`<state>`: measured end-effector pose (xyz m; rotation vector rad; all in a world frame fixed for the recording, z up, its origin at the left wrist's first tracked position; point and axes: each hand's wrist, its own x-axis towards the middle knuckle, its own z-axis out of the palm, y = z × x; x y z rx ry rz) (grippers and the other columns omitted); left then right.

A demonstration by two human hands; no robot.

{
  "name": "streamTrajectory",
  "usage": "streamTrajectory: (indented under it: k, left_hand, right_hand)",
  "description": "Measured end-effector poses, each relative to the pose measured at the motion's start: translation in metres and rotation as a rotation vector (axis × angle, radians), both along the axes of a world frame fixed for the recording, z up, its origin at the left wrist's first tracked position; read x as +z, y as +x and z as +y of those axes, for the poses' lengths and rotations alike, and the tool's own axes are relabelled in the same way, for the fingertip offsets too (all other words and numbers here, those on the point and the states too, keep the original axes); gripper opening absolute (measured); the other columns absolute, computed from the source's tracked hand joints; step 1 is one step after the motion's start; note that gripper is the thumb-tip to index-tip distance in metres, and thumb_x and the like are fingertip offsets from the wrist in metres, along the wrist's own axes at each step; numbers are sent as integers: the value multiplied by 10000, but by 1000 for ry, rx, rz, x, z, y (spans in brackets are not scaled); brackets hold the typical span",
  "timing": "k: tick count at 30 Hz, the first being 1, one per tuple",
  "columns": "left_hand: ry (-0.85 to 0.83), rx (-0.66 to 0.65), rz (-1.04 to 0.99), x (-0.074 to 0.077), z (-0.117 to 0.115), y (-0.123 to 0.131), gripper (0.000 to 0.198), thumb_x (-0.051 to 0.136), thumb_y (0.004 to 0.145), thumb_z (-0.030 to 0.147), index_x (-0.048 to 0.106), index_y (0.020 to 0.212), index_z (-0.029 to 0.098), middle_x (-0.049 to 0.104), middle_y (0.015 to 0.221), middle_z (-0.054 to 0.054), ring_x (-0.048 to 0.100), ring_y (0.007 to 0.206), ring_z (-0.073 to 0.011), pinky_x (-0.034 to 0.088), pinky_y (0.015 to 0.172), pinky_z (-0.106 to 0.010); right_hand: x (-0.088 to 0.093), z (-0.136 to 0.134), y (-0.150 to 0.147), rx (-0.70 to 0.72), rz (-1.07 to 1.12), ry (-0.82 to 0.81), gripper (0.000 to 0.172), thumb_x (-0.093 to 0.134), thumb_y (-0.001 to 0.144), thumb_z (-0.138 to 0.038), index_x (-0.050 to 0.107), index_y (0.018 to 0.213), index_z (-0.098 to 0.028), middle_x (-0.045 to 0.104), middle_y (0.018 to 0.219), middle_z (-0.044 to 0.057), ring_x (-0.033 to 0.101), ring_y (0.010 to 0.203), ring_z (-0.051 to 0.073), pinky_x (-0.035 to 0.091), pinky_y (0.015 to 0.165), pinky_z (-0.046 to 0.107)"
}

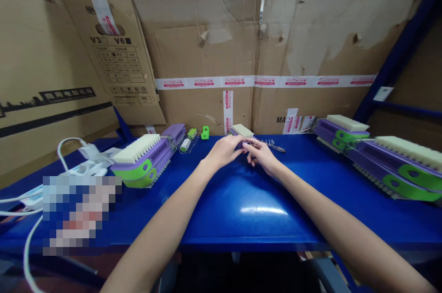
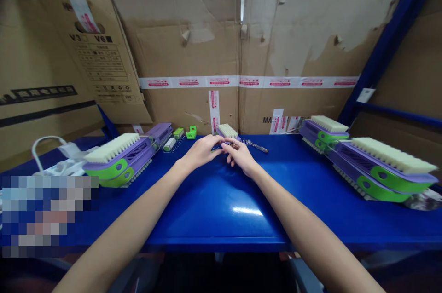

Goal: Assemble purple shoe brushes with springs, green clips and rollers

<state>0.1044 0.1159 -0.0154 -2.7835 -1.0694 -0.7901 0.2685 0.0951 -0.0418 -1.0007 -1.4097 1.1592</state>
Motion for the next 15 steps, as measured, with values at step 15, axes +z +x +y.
streamTrajectory:
  k: [15]
  left_hand:
    - [-175, 321, 308, -11, 21, -27, 318, 501, 866, 419, 637, 988, 159, 637, 1059, -144, 601, 1003, -270, 457, 818, -324]
  right_hand:
    - [2, 8, 14, 21, 394, -283, 190, 583, 839, -331, 598, 859, -142, 667, 810, 72, 621, 580, 117, 532, 529, 231]
